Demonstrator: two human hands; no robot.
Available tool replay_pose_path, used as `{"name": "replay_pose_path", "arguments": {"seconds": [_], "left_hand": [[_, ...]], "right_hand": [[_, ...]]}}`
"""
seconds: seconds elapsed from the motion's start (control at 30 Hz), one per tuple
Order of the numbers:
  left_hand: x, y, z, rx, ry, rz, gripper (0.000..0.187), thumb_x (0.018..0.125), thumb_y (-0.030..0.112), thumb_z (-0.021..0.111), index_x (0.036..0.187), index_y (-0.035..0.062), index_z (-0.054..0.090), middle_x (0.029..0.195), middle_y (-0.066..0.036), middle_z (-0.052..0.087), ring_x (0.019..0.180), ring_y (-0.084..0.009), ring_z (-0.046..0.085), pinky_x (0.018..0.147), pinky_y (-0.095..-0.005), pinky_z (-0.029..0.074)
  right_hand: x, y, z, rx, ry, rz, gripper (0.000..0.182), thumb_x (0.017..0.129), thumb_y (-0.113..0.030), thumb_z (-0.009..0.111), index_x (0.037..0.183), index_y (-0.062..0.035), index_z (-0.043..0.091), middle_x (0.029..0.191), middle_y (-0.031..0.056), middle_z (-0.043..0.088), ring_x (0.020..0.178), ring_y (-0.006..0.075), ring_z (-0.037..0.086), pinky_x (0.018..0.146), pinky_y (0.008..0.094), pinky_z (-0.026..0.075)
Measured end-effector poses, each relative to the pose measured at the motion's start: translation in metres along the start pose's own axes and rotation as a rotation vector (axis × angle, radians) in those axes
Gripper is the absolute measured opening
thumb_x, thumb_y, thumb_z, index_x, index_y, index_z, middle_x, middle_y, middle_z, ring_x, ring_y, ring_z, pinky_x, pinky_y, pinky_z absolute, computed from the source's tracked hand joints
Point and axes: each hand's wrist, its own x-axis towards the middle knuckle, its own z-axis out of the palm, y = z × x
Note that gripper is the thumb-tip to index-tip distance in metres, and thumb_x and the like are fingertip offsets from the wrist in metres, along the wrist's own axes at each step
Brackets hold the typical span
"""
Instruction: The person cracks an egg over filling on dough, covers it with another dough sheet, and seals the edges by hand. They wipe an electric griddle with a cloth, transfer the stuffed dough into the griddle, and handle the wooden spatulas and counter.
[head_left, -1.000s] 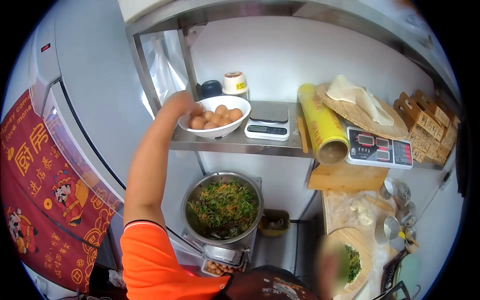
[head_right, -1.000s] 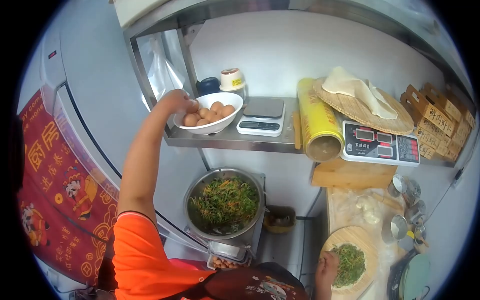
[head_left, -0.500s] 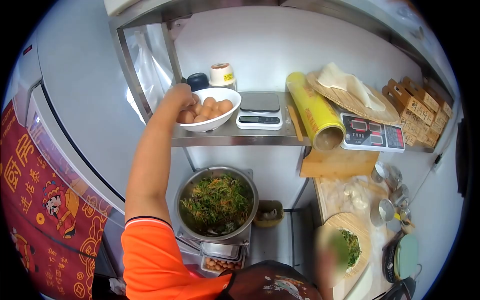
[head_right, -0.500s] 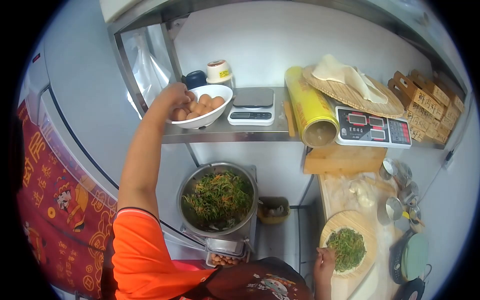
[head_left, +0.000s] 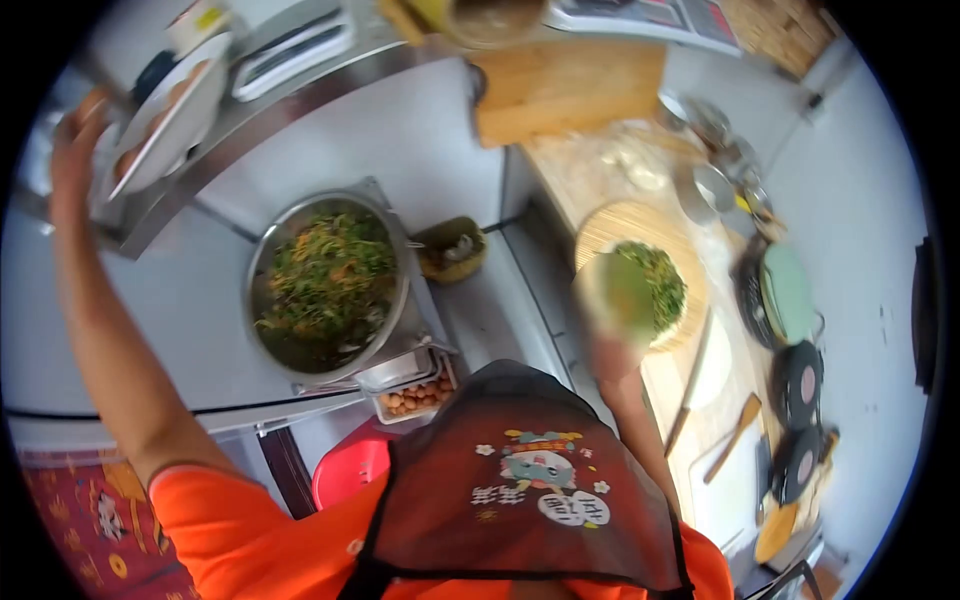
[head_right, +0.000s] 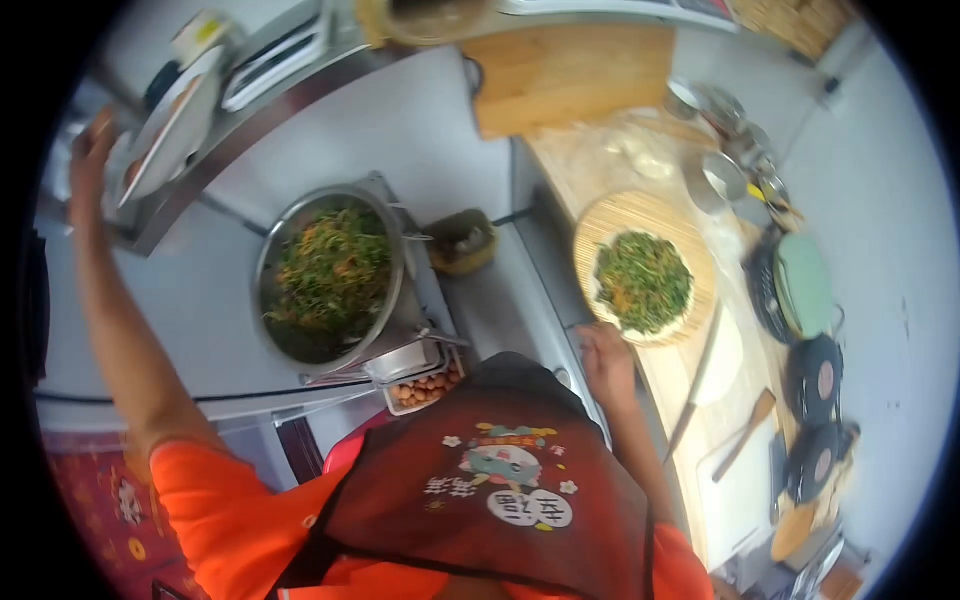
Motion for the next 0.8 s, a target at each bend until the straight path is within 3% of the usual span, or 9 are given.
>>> {"name": "replay_pose_path", "arguments": {"seconds": [0.13,0.2,0.23,0.37,0.47,0.5,0.53,0.63,0.8], "left_hand": [[-0.094,0.075,-0.012,-0.401,0.165,-0.036,0.061,0.094,0.039,0.067,0.140,0.0004,0.055,0.129,-0.014,0.062,0.119,-0.0243,0.060,0.105,-0.0376,0.044],[-0.164,0.150,0.034,-0.491,0.174,-0.168,0.057,0.095,0.030,0.066,0.141,0.0004,0.052,0.129,-0.014,0.062,0.115,-0.0217,0.061,0.100,-0.0359,0.048],[-0.191,0.179,0.062,-0.628,0.077,-0.230,0.054,0.095,0.027,0.065,0.141,0.0016,0.052,0.128,-0.014,0.061,0.113,-0.0219,0.062,0.098,-0.0358,0.049],[-0.288,0.285,0.236,-1.181,-0.552,-0.549,0.047,0.096,0.015,0.058,0.141,0.0064,0.049,0.123,-0.013,0.059,0.103,-0.0226,0.066,0.089,-0.0351,0.054],[-0.343,0.316,0.374,-1.350,-0.632,-0.721,0.051,0.093,0.012,0.065,0.140,0.0060,0.050,0.122,-0.011,0.060,0.106,-0.0194,0.063,0.092,-0.0338,0.052],[-0.356,0.320,0.415,-1.349,-0.619,-0.754,0.050,0.092,0.010,0.066,0.140,0.0052,0.051,0.122,-0.011,0.060,0.108,-0.0195,0.062,0.093,-0.0337,0.052],[-0.368,0.329,0.449,-1.354,-0.602,-0.795,0.050,0.092,0.008,0.066,0.139,0.0045,0.051,0.122,-0.012,0.060,0.110,-0.0196,0.060,0.094,-0.0336,0.052],[-0.371,0.349,0.509,-1.004,-0.500,-0.422,0.046,0.093,0.008,0.065,0.137,0.0026,0.052,0.123,-0.014,0.058,0.114,-0.0229,0.059,0.095,-0.0336,0.052],[-0.375,0.369,0.548,-0.832,-0.357,-0.184,0.046,0.092,0.004,0.064,0.137,0.0022,0.051,0.127,-0.019,0.054,0.116,-0.0346,0.055,0.098,-0.0403,0.049]], "right_hand": [[-0.023,-0.007,-0.014,0.038,-0.117,0.094,0.025,0.089,0.003,0.058,0.109,-0.0066,0.068,0.103,0.0168,0.065,0.086,0.0341,0.067,0.074,0.0412,0.055],[-0.019,0.003,-0.016,0.052,-0.161,0.100,0.026,0.089,0.003,0.058,0.110,-0.0066,0.068,0.104,0.0161,0.066,0.085,0.0335,0.067,0.074,0.0414,0.055],[-0.019,0.013,-0.019,0.024,-0.167,0.073,0.026,0.090,0.002,0.057,0.112,-0.0072,0.068,0.104,0.0151,0.066,0.084,0.0333,0.067,0.073,0.0412,0.055],[-0.016,0.031,-0.037,0.030,-0.243,0.150,0.025,0.090,0.000,0.058,0.111,-0.0076,0.068,0.105,0.0146,0.065,0.085,0.0341,0.067,0.075,0.0412,0.055],[-0.021,0.051,-0.042,0.092,-0.263,0.195,0.024,0.090,-0.001,0.058,0.111,-0.0079,0.068,0.105,0.0146,0.065,0.086,0.0348,0.067,0.075,0.0417,0.055],[-0.022,0.054,-0.042,0.096,-0.265,0.203,0.030,0.088,0.005,0.055,0.113,-0.0051,0.068,0.107,0.0170,0.066,0.079,0.0296,0.068,0.074,0.0377,0.056],[-0.025,0.059,-0.047,0.097,-0.272,0.245,0.028,0.089,0.003,0.056,0.112,-0.0059,0.067,0.105,0.0163,0.066,0.082,0.0317,0.067,0.074,0.0393,0.056],[-0.033,0.071,-0.051,0.105,-0.267,0.315,0.023,0.090,0.000,0.058,0.110,-0.0071,0.067,0.100,0.0148,0.065,0.084,0.0352,0.066,0.073,0.0418,0.055],[-0.044,0.103,-0.067,0.099,-0.318,0.399,0.025,0.089,0.005,0.059,0.110,-0.0046,0.068,0.101,0.0162,0.066,0.081,0.0300,0.068,0.071,0.0370,0.056]]}}
